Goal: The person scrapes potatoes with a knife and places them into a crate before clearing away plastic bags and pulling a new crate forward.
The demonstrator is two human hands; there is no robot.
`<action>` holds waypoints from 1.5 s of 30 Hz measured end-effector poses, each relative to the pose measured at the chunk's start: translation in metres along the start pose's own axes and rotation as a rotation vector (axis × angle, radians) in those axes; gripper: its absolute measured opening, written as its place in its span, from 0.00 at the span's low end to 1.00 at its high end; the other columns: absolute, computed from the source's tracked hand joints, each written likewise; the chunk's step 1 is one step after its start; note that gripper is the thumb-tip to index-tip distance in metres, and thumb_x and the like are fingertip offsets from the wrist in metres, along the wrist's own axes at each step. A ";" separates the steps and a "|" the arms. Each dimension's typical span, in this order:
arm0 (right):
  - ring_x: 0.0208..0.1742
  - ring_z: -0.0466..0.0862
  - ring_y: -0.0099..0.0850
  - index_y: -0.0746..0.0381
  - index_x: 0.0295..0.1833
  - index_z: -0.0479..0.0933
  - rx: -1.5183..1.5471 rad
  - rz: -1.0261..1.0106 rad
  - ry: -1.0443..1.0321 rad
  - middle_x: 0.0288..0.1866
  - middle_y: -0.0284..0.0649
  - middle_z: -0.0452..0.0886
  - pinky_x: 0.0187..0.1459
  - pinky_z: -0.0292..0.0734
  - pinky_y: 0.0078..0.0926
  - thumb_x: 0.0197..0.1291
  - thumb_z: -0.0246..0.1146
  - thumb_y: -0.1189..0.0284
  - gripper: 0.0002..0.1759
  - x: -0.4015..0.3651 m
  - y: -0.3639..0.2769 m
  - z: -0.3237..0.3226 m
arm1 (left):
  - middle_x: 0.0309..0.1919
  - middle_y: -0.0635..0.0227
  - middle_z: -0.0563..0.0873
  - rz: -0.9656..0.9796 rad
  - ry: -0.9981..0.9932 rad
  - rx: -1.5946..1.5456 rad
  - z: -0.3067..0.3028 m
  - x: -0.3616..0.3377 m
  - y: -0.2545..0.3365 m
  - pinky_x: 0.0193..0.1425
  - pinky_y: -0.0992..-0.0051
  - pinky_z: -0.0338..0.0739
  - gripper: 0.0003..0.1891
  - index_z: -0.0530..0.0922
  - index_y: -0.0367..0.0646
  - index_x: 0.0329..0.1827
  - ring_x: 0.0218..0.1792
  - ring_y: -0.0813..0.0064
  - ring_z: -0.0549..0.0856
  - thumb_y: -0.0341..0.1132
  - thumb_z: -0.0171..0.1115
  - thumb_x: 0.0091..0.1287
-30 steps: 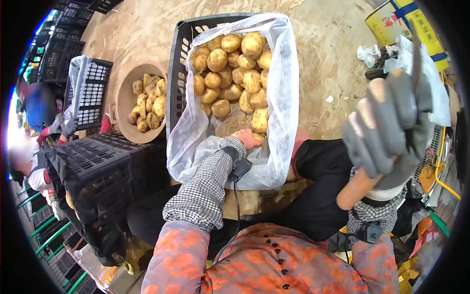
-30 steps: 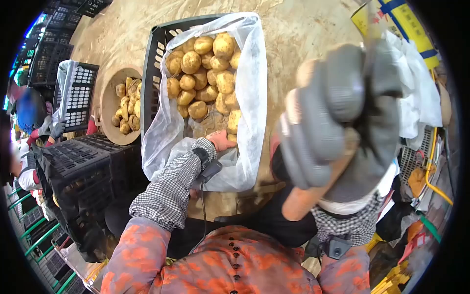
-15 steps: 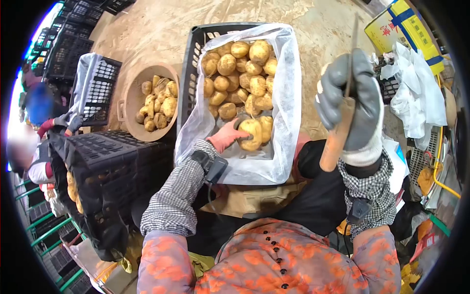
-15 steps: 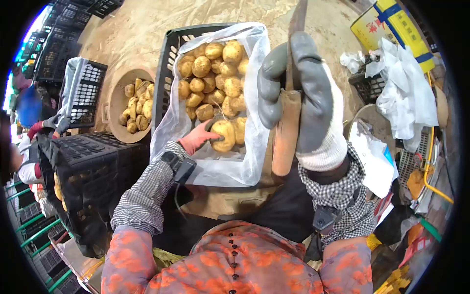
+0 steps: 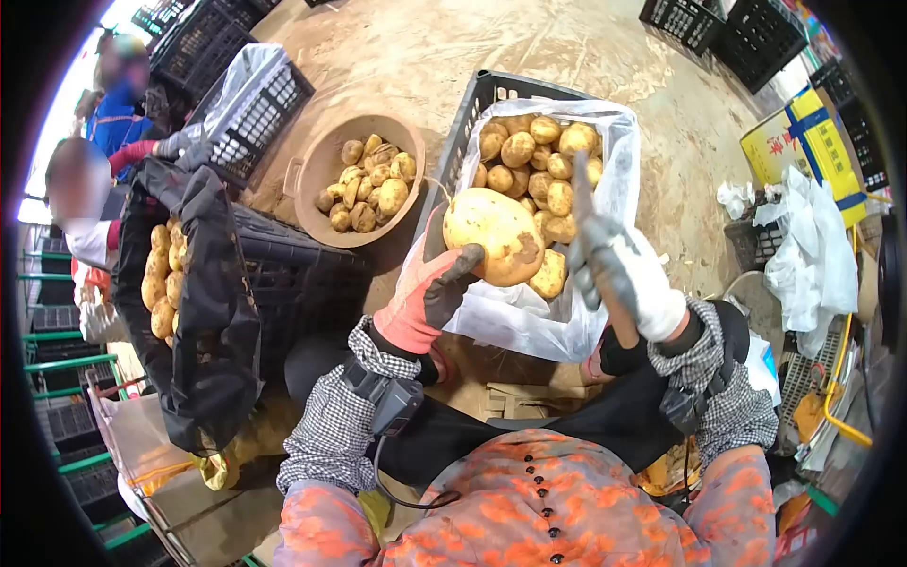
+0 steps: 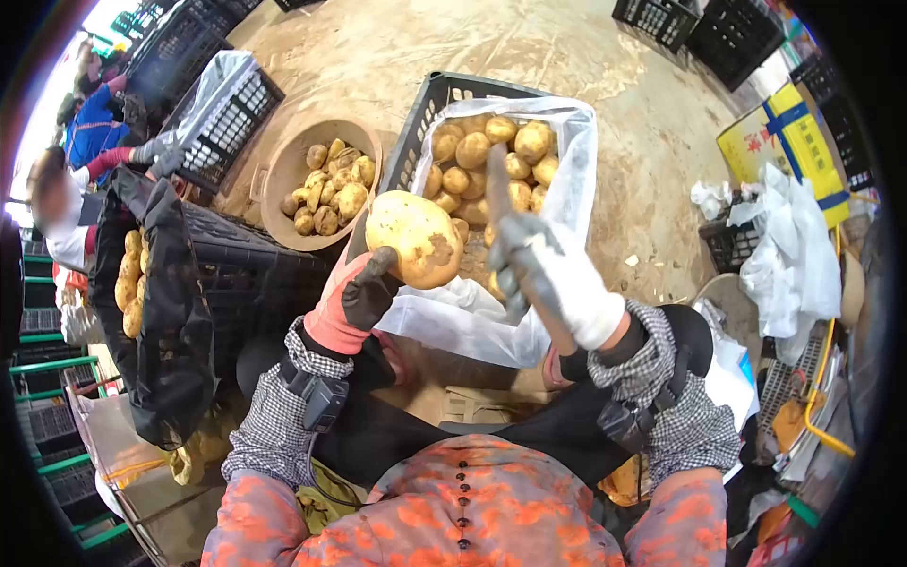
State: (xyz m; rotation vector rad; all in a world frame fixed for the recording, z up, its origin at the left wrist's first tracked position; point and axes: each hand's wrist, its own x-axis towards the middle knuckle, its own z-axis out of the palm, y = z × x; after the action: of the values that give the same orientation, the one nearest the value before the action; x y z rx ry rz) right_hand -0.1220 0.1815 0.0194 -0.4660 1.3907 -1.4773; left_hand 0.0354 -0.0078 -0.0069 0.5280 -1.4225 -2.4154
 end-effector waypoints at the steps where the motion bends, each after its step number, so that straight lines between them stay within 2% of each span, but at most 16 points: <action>1: 0.23 0.70 0.20 0.61 0.42 0.72 0.042 0.010 -0.064 0.28 0.32 0.72 0.23 0.67 0.18 0.69 0.53 0.57 0.17 -0.001 0.001 0.011 | 0.53 0.63 0.79 0.004 0.006 -0.006 -0.001 0.000 0.001 0.52 0.75 0.76 0.34 0.62 0.37 0.67 0.51 0.73 0.80 0.38 0.66 0.59; 3: 0.23 0.70 0.17 0.61 0.42 0.72 0.046 0.132 0.064 0.29 0.30 0.73 0.23 0.65 0.15 0.69 0.55 0.57 0.17 0.007 0.001 0.031 | 0.61 0.60 0.74 0.068 -0.056 0.006 0.000 0.001 0.003 0.64 0.69 0.70 0.35 0.57 0.37 0.72 0.60 0.68 0.76 0.36 0.61 0.64; 15: 0.24 0.72 0.20 0.66 0.44 0.72 0.115 0.158 0.082 0.27 0.32 0.74 0.23 0.68 0.19 0.68 0.54 0.60 0.18 0.033 0.009 0.020 | 0.55 0.63 0.76 -0.018 0.181 0.137 0.017 0.014 0.011 0.57 0.73 0.73 0.34 0.60 0.39 0.67 0.54 0.73 0.77 0.31 0.66 0.58; 19: 0.29 0.78 0.24 0.67 0.52 0.73 -0.317 -0.012 -0.166 0.30 0.37 0.79 0.29 0.74 0.25 0.67 0.54 0.62 0.19 0.033 0.017 0.003 | 0.57 0.64 0.72 -0.048 0.100 0.042 0.005 0.015 0.003 0.58 0.74 0.72 0.40 0.58 0.40 0.68 0.56 0.73 0.75 0.31 0.69 0.53; 21: 0.28 0.77 0.24 0.66 0.48 0.76 -0.893 -0.448 -0.090 0.28 0.36 0.78 0.30 0.73 0.26 0.66 0.55 0.60 0.18 0.035 0.027 -0.002 | 0.58 0.61 0.72 0.011 0.111 0.206 0.010 0.011 -0.002 0.60 0.72 0.71 0.41 0.58 0.39 0.69 0.58 0.70 0.74 0.31 0.70 0.51; 23: 0.27 0.76 0.22 0.65 0.43 0.76 -0.606 -0.349 -0.124 0.27 0.34 0.77 0.28 0.72 0.23 0.66 0.56 0.56 0.20 0.033 0.023 0.008 | 0.59 0.59 0.71 0.076 0.115 0.366 0.013 0.009 -0.006 0.62 0.70 0.70 0.43 0.58 0.39 0.69 0.60 0.67 0.73 0.31 0.71 0.48; 25: 0.26 0.74 0.18 0.64 0.39 0.75 -0.112 0.141 -0.075 0.26 0.32 0.76 0.26 0.70 0.19 0.66 0.56 0.55 0.20 0.025 0.004 0.016 | 0.60 0.54 0.71 0.274 0.006 0.915 0.012 0.007 -0.010 0.67 0.66 0.65 0.43 0.60 0.38 0.68 0.63 0.59 0.71 0.31 0.71 0.47; 27: 0.24 0.71 0.15 0.63 0.36 0.74 -0.158 0.235 -0.032 0.26 0.30 0.75 0.25 0.68 0.15 0.67 0.54 0.54 0.21 0.026 0.000 0.018 | 0.61 0.50 0.69 0.261 0.019 0.840 0.017 0.005 -0.012 0.70 0.62 0.61 0.42 0.62 0.37 0.68 0.65 0.53 0.68 0.31 0.72 0.46; 29: 0.23 0.75 0.22 0.63 0.37 0.74 -0.208 0.086 -0.082 0.26 0.36 0.78 0.26 0.71 0.20 0.65 0.56 0.56 0.19 0.024 -0.001 0.018 | 0.62 0.51 0.69 0.285 0.015 1.042 0.015 0.006 -0.010 0.69 0.61 0.62 0.42 0.62 0.37 0.67 0.64 0.53 0.69 0.32 0.72 0.46; 30: 0.28 0.81 0.32 0.64 0.43 0.75 -0.561 -0.006 -0.140 0.29 0.44 0.80 0.29 0.75 0.28 0.62 0.58 0.59 0.17 0.027 0.003 0.013 | 0.62 0.51 0.69 0.282 0.011 1.042 0.015 0.007 -0.009 0.69 0.61 0.62 0.42 0.62 0.37 0.67 0.64 0.53 0.69 0.32 0.72 0.46; 31: 0.28 0.81 0.32 0.64 0.43 0.75 -0.560 -0.003 -0.140 0.29 0.44 0.80 0.29 0.75 0.28 0.62 0.58 0.59 0.17 0.026 0.007 0.011 | 0.61 0.51 0.70 0.302 0.012 1.097 0.014 0.009 -0.009 0.69 0.61 0.62 0.42 0.63 0.37 0.67 0.64 0.53 0.69 0.32 0.72 0.46; 33: 0.30 0.82 0.40 0.65 0.48 0.75 -1.079 -0.368 -0.302 0.33 0.50 0.80 0.32 0.76 0.33 0.59 0.58 0.62 0.18 0.024 0.014 0.009 | 0.61 0.51 0.70 0.323 0.008 1.154 0.014 0.010 -0.009 0.69 0.60 0.62 0.42 0.63 0.37 0.67 0.63 0.53 0.69 0.32 0.72 0.46; 35: 0.27 0.82 0.35 0.64 0.50 0.76 -0.959 -0.308 -0.334 0.32 0.46 0.81 0.29 0.77 0.30 0.60 0.56 0.66 0.16 0.023 0.014 0.007 | 0.59 0.53 0.72 0.249 -0.026 0.931 0.013 0.012 -0.009 0.69 0.62 0.63 0.41 0.65 0.39 0.66 0.63 0.54 0.71 0.31 0.72 0.45; 38: 0.22 0.79 0.23 0.65 0.53 0.72 0.074 0.013 -0.020 0.28 0.37 0.77 0.21 0.76 0.23 0.63 0.52 0.68 0.17 0.024 0.012 -0.002 | 0.58 0.55 0.73 0.269 0.001 0.858 0.014 0.013 -0.008 0.67 0.64 0.64 0.40 0.67 0.40 0.66 0.61 0.57 0.72 0.30 0.71 0.45; 43: 0.16 0.74 0.23 0.65 0.55 0.67 0.092 0.071 0.129 0.26 0.36 0.74 0.18 0.72 0.20 0.69 0.52 0.64 0.17 0.040 0.036 -0.005 | 0.58 0.59 0.74 0.178 -0.001 0.584 0.020 0.011 -0.007 0.63 0.68 0.69 0.38 0.67 0.39 0.65 0.58 0.66 0.75 0.32 0.71 0.47; 45: 0.17 0.73 0.21 0.64 0.57 0.67 -0.178 -0.101 0.043 0.28 0.34 0.74 0.19 0.70 0.18 0.68 0.54 0.61 0.20 0.038 0.047 -0.001 | 0.58 0.61 0.75 0.164 0.015 0.488 0.024 0.009 -0.004 0.62 0.70 0.70 0.37 0.66 0.39 0.65 0.57 0.69 0.76 0.32 0.71 0.49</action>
State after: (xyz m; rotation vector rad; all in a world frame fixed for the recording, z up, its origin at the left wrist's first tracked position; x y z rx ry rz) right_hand -0.1201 0.1584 -0.0362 -0.6279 1.5595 -1.4578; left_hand 0.0159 0.0088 -0.0010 0.5071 -1.9732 -1.9306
